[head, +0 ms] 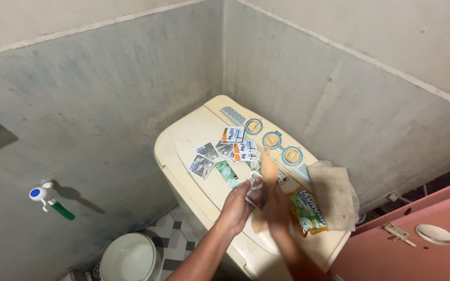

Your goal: The person picks up small sachets of laundry detergent from the top of a washing machine, wipes them with a cloth, and places them onto a wall-mounted shelf. This process is repeated for several sachets of different brands.

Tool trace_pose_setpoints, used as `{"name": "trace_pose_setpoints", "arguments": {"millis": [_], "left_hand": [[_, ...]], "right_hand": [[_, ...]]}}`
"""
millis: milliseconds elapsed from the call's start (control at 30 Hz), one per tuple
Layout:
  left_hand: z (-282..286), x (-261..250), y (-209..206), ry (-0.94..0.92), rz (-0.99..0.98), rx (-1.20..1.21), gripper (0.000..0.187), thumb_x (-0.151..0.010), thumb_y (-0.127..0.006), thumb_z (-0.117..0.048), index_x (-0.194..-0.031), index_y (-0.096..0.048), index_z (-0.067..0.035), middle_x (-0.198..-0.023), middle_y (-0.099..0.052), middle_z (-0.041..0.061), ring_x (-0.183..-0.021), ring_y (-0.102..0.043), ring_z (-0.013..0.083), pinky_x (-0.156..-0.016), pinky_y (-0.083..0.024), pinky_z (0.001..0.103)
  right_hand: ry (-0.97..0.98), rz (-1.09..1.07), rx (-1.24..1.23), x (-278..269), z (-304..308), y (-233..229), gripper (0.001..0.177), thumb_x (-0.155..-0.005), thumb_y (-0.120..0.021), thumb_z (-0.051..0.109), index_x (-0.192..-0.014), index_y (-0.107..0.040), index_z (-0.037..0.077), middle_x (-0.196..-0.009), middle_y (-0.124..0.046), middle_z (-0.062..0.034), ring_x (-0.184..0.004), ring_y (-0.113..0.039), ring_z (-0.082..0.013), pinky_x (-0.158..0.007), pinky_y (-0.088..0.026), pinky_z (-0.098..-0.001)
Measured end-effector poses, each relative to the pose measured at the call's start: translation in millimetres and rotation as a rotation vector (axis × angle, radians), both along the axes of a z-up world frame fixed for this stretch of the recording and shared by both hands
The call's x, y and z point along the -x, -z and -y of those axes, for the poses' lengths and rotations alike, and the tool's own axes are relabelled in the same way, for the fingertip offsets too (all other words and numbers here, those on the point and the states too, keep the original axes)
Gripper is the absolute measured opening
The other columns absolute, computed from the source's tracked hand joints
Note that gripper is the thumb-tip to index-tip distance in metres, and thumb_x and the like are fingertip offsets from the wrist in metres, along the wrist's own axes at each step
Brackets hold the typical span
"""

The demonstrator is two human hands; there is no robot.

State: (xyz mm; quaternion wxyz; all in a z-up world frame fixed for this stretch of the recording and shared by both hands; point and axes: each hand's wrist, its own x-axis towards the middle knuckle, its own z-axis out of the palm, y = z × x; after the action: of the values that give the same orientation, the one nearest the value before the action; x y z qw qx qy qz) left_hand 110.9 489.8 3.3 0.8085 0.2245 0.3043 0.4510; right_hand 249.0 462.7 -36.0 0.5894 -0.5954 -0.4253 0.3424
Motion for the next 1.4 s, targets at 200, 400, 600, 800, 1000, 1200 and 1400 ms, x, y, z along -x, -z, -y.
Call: {"name": "trace_pose_setpoints", "arguments": {"millis": [200,400,600,800,1000,1200,1400], "left_hand": [[-19,-12,33,-0.192,-0.192,-0.135,0.041,-0.102,-0.062,-0.023,-0.133,-0.063,0.003,-0.110,-0.072,0.012,-0.094,-0.068,0.0176,-0.084,-0.055,0.034],[-9,-32,21,-0.415,-0.723,-0.273,0.064,-0.102,-0.054,-0.020,-0.159,-0.027,-0.011,-0.158,-0.026,0.023,-0.141,-0.033,0.0362,-0.114,-0.031,0.047],[13,-28,-14,-0.681,-1.025,-0.707,0.077,-0.105,-0.048,-0.028,-0.162,-0.007,0.004,-0.166,0.005,0.033,-0.151,-0.004,0.0471,-0.118,-0.010,0.051],[2,-31,9,-0.313,-0.590,-0.453,0.062,-0.109,-0.037,-0.046,-0.132,-0.068,0.004,-0.118,-0.069,0.023,-0.110,-0.063,0.0297,-0.099,-0.050,0.037],[4,-35,7,-0.169,0.134,-0.153,0.071,-0.106,-0.024,-0.053,-0.143,-0.051,0.002,-0.129,-0.065,0.015,-0.122,-0.061,0.0213,-0.108,-0.045,0.034],[-1,-34,1,-0.126,0.014,-0.026,0.078,-0.105,-0.019,-0.058,-0.147,-0.048,0.001,-0.130,-0.059,0.025,-0.111,-0.057,0.0297,-0.105,-0.042,0.047],[1,-24,-4,-0.045,0.194,-0.069,0.080,-0.102,-0.017,-0.061,-0.148,-0.046,-0.003,-0.141,-0.060,0.020,-0.133,-0.056,0.0275,-0.116,-0.041,0.038]], "right_hand": [[-0.012,-0.963,0.323,-24,4,-36,0.032,-0.107,-0.044,0.025,-0.113,-0.061,-0.002,-0.109,-0.064,-0.0168,-0.097,-0.065,-0.0240,-0.087,-0.055,-0.0388],[-0.358,-0.537,0.052,19,43,-36,0.037,-0.105,-0.046,0.021,-0.129,-0.060,-0.002,-0.124,-0.067,-0.0157,-0.111,-0.063,-0.0204,-0.097,-0.047,-0.0334],[-0.353,-0.588,-0.014,28,51,-38,0.048,-0.104,-0.043,0.022,-0.144,-0.050,-0.004,-0.139,-0.062,-0.0143,-0.126,-0.058,-0.0193,-0.107,-0.041,-0.0321],[-0.391,-0.515,0.020,30,54,-32,0.056,-0.106,-0.039,0.030,-0.151,-0.042,-0.003,-0.144,-0.057,-0.0167,-0.132,-0.054,-0.0255,-0.110,-0.039,-0.0354],[-0.414,0.179,-0.255,17,0,-24,0.065,-0.109,-0.029,0.034,-0.160,-0.017,-0.004,-0.163,-0.026,-0.0226,-0.153,-0.022,-0.0350,-0.122,-0.020,-0.0423],[-0.396,0.390,-0.432,20,24,1,0.062,-0.114,-0.024,0.033,-0.161,-0.017,-0.006,-0.170,-0.010,-0.0257,-0.160,-0.009,-0.0389,-0.129,-0.013,-0.0464],[-0.411,0.563,-0.301,10,18,5,0.060,-0.110,-0.023,0.025,-0.160,-0.014,-0.008,-0.172,-0.004,-0.0256,-0.160,0.001,-0.0386,-0.128,-0.004,-0.0466]]}}
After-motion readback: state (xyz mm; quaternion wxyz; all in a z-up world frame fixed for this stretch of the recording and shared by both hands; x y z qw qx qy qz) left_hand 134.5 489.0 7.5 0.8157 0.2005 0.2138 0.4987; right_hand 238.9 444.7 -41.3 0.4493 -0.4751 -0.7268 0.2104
